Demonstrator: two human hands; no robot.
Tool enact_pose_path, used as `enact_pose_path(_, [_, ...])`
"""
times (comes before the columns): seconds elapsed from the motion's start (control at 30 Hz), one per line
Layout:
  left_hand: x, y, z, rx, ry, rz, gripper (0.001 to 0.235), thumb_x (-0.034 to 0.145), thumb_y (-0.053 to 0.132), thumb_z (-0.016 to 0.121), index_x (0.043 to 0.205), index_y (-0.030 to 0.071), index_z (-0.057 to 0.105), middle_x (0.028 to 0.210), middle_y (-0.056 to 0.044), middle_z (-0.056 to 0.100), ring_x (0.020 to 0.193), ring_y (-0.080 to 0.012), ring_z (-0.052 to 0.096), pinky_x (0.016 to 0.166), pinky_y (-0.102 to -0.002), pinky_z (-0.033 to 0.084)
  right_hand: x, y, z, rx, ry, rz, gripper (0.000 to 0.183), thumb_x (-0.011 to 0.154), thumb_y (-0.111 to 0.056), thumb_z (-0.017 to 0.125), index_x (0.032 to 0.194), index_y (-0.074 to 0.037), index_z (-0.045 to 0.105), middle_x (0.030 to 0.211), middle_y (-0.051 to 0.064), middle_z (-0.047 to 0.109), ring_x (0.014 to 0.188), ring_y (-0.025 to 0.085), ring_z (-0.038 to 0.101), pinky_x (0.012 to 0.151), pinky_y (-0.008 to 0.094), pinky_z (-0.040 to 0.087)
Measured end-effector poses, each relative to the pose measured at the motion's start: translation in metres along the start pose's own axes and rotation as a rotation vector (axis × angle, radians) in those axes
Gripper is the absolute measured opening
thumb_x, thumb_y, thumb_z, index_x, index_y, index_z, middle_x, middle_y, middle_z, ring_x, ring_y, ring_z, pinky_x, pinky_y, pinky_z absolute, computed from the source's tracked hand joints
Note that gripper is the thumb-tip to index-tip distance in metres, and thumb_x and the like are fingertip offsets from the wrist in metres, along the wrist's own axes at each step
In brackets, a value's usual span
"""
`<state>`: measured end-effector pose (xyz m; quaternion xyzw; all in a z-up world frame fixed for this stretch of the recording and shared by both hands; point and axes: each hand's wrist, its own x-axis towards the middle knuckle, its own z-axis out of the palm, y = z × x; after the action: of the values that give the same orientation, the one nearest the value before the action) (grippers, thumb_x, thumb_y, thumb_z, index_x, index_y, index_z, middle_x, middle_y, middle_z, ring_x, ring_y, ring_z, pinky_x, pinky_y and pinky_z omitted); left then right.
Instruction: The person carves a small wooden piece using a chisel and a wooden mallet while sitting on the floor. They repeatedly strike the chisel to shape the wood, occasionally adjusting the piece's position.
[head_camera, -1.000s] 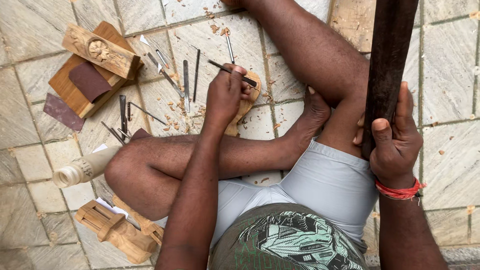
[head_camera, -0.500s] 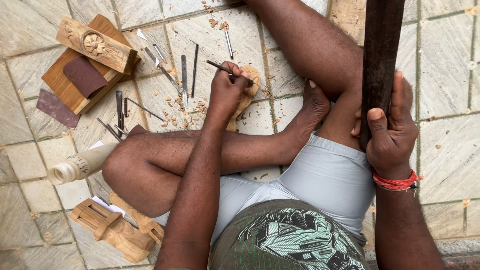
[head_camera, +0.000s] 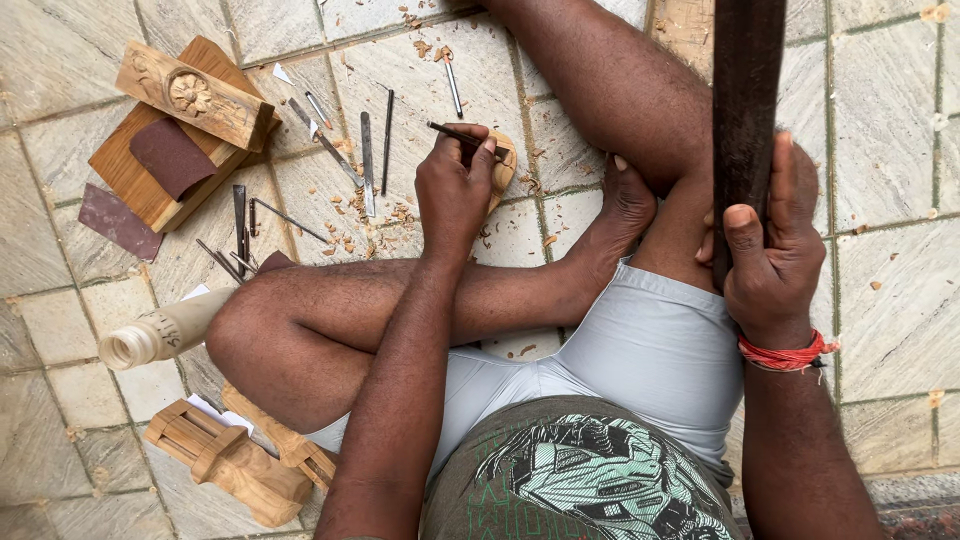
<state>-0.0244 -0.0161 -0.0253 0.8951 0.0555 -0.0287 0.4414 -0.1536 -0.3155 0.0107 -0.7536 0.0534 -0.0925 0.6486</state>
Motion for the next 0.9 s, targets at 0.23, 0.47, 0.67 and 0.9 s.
enact_pose_path(0.23, [-0.007,0.001,0.001,0.128,0.037,0.176,0.013,0.106,0.013,0.06,0.114,0.003,0.063,0.1,-0.012,0.074,0.093,-0.0181,0.078,0.076,-0.031,0.065,-0.004,-0.008,0.005,-0.071,-0.03,-0.015,0.055,0.122,-0.017,0.056,0.169,-0.013,0.029,0.098,0.005,0.066,0.07,0.007,0.058,0.064,0.023,0.054])
enact_pose_path(0.47, [-0.009,-0.006,0.007,0.29,0.001,0.313,0.016,0.106,0.014,0.06,0.117,0.004,0.057,0.099,-0.012,0.071,0.081,-0.0198,0.077,0.064,-0.03,0.067,-0.008,-0.041,0.018,-0.218,-0.112,-0.205,0.065,0.115,-0.026,0.062,0.172,-0.019,0.03,0.091,0.002,0.064,0.074,0.007,0.064,0.063,0.025,0.053])
enact_pose_path(0.67, [-0.015,-0.014,0.017,0.505,-0.017,0.455,0.018,0.106,0.012,0.062,0.118,0.006,0.05,0.096,-0.011,0.068,0.08,-0.024,0.075,0.067,-0.036,0.066,0.015,-0.075,0.05,-0.504,-0.182,-0.508,0.066,0.106,-0.028,0.073,0.163,-0.015,0.041,0.097,0.011,0.063,0.074,0.021,0.062,0.062,0.037,0.051])
enact_pose_path(0.9, [-0.007,-0.003,0.011,0.436,-0.098,0.385,0.022,0.1,0.009,0.063,0.118,-0.001,0.055,0.094,-0.017,0.069,0.077,-0.0313,0.074,0.067,-0.044,0.064,0.023,-0.083,0.065,-0.534,-0.246,-0.373,0.06,0.104,-0.028,0.072,0.158,-0.016,0.047,0.095,0.01,0.063,0.071,0.021,0.064,0.06,0.037,0.053])
